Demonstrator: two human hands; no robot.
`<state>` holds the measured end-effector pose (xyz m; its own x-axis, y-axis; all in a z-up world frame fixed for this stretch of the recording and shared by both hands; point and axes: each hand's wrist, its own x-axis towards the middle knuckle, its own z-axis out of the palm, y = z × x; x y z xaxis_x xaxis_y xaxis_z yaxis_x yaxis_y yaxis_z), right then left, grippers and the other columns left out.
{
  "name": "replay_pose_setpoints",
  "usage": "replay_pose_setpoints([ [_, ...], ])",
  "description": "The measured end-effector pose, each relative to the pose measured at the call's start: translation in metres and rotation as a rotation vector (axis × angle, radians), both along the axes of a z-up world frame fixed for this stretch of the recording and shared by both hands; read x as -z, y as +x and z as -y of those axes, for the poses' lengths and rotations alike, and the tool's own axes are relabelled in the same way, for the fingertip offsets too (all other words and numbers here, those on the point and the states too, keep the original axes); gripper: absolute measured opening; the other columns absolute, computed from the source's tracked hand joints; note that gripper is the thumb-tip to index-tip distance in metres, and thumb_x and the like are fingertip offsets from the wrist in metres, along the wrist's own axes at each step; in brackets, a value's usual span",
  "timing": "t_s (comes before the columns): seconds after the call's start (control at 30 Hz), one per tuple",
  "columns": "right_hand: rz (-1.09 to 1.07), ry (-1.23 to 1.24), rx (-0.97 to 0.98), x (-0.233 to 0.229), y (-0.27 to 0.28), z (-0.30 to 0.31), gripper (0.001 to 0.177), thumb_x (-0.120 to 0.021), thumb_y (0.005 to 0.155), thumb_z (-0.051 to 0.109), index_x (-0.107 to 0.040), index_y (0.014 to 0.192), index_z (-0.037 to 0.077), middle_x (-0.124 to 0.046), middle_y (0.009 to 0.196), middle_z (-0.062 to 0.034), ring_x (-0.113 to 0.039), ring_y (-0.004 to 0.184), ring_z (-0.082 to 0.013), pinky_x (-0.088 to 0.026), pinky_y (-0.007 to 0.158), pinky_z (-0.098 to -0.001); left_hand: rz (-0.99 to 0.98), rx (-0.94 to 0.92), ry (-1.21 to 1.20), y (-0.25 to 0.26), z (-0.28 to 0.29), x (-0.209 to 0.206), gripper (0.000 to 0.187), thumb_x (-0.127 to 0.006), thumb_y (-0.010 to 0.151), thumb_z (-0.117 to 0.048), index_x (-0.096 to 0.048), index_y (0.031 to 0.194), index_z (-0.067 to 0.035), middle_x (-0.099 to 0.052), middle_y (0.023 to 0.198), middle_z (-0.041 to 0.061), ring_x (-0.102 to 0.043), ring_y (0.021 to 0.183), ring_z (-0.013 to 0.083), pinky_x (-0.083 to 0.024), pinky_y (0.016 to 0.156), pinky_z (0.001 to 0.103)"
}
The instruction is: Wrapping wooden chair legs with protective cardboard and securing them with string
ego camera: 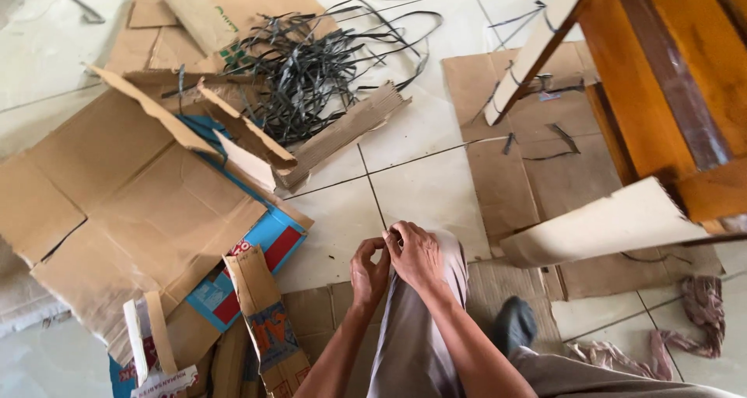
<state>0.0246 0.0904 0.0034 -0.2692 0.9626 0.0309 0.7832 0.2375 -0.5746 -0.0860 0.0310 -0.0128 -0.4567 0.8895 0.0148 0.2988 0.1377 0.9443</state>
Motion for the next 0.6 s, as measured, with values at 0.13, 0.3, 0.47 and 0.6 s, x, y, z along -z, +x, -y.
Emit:
replay_pose_setpoints([
  [0.13,0.029,0.028,-0.051,-0.015,-0.011,0.003,0.015,-0.059,0.097,0.039,-0.065,0.095,0.025,-0.071,0.081,0.0017,-0.075,0.081,-0.0207,-0.056,0.076,-0.0391,-0.045,-0.047,-0.025,-0.021,-0.010,0.015,0.009,-0.071,0.091,-0.018,-0.078,0.095,-0.017,-0.077,0.092,0.006,-0.075,0.097,0.0275,-0.057,0.086,0.040],
  [0.3,0.037,0.076,-0.099,-0.019,-0.010,-0.002,0.016,-0.060,0.097,0.038,-0.066,0.096,0.024,-0.068,0.076,0.0006,-0.075,0.077,-0.0227,-0.055,0.075,-0.0409,-0.263,-0.035,0.018,-0.054,-0.063,0.030,0.023,-0.067,0.091,-0.010,-0.073,0.112,-0.007,-0.070,0.119,0.021,-0.059,0.127,0.0413,-0.046,0.106,0.053],
  [0.47,-0.044,0.021,-0.084,-0.027,-0.005,-0.009,0.021,-0.060,0.097,0.042,-0.068,0.093,0.023,-0.068,0.073,-0.0023,-0.074,0.077,-0.0264,-0.055,0.074,-0.0427,-0.462,-0.019,-0.191,-0.110,-0.138,0.034,0.044,-0.067,0.089,-0.017,-0.063,0.126,0.006,-0.027,0.160,0.032,-0.047,0.133,0.0505,-0.044,0.109,0.057],
  [0.6,-0.145,0.048,-0.026,-0.054,-0.008,-0.012,0.019,-0.070,0.091,0.027,-0.070,0.085,0.009,-0.074,0.075,-0.0023,-0.063,0.052,-0.0214,-0.049,0.053,-0.0376,-0.620,0.020,-0.433,-0.154,-0.173,0.125,0.052,-0.063,0.092,-0.032,-0.055,0.131,0.002,-0.031,0.154,0.026,-0.051,0.127,0.0435,-0.047,0.099,0.051],
])
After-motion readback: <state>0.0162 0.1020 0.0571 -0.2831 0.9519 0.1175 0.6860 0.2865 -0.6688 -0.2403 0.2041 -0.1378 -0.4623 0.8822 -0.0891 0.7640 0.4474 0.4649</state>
